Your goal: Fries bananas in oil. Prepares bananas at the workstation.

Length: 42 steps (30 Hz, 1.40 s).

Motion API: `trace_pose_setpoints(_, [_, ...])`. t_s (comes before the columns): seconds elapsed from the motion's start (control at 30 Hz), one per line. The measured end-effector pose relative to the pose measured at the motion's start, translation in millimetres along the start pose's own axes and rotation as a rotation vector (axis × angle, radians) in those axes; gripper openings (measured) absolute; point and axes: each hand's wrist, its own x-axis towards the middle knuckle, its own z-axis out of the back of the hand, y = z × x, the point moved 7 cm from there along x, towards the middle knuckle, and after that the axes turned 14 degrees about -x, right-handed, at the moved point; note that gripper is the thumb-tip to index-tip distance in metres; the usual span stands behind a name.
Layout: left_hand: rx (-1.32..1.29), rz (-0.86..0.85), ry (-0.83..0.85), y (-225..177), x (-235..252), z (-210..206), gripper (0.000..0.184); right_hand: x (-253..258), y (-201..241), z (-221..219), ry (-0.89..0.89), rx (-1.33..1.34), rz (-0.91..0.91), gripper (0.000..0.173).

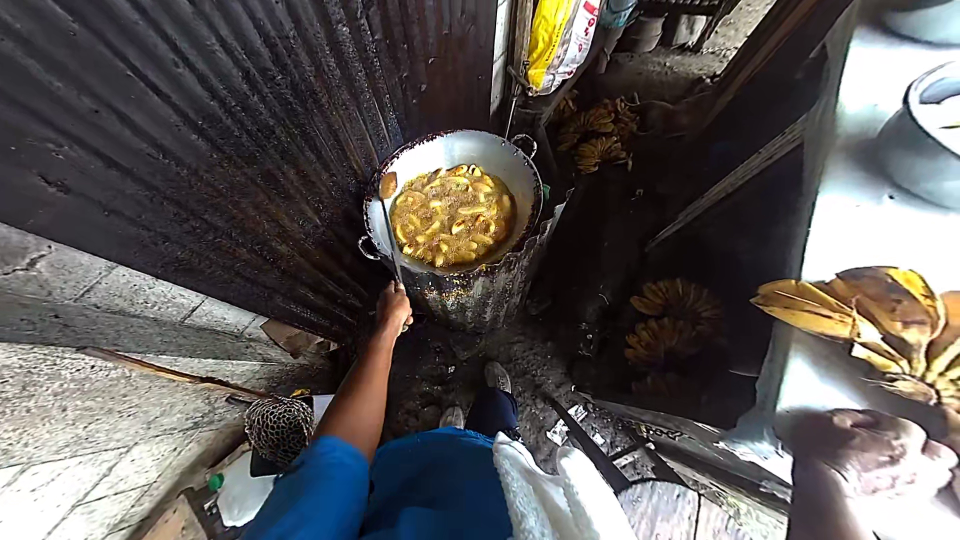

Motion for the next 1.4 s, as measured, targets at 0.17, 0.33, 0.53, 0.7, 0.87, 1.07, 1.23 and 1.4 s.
trace_pose_setpoints(0.17, [-0.427,0.256,0.2,8.0,30.3,-77.2,0.046,-3.3,1.5,6.1,0.013,0.009,-0.032,0.04])
trace_pose_setpoints(0.33, [-0.538,0.384,0.384,5.0,31.7,-102.0,0.057,-7.0,2.2,8.4,0.043,0.028,-0.048,0.041])
trace_pose_setpoints(0.53, [-0.014,0.124,0.409,-14.8,-12.2,-55.0,0.04,-7.9,1.4,8.6,0.033,0.058,-0.024,0.04])
trace_pose_setpoints(0.7, [0.513,-0.046,0.374,-13.1,-59.1,-1.7,0.052,-7.8,1.1,8.1,0.039,0.039,-0.018,0.039])
trace_pose_setpoints(0.87, [0.723,-0.157,0.29,-14.3,-92.3,64.4,0.055,-6.7,1.1,7.9,0.022,0.069,-0.017,0.037])
trace_pose_setpoints(1.07, [0.647,-0.177,0.206,-37.9,-134.7,154.1,0.05,-6.0,2.1,5.3,0.04,0.065,-0.035,0.04])
trace_pose_setpoints(1.23, [0.679,-0.188,0.16,-54.3,-169.8,225.2,0.044,2.0,-2.3,-7.3,0.04,0.069,-0.026,0.043])
trace_pose_setpoints(1.4, [0.885,-0.224,0.171,-60.8,-175.7,238.8,0.042,12.1,-9.1,-24.0,0.035,0.033,-0.002,0.045])
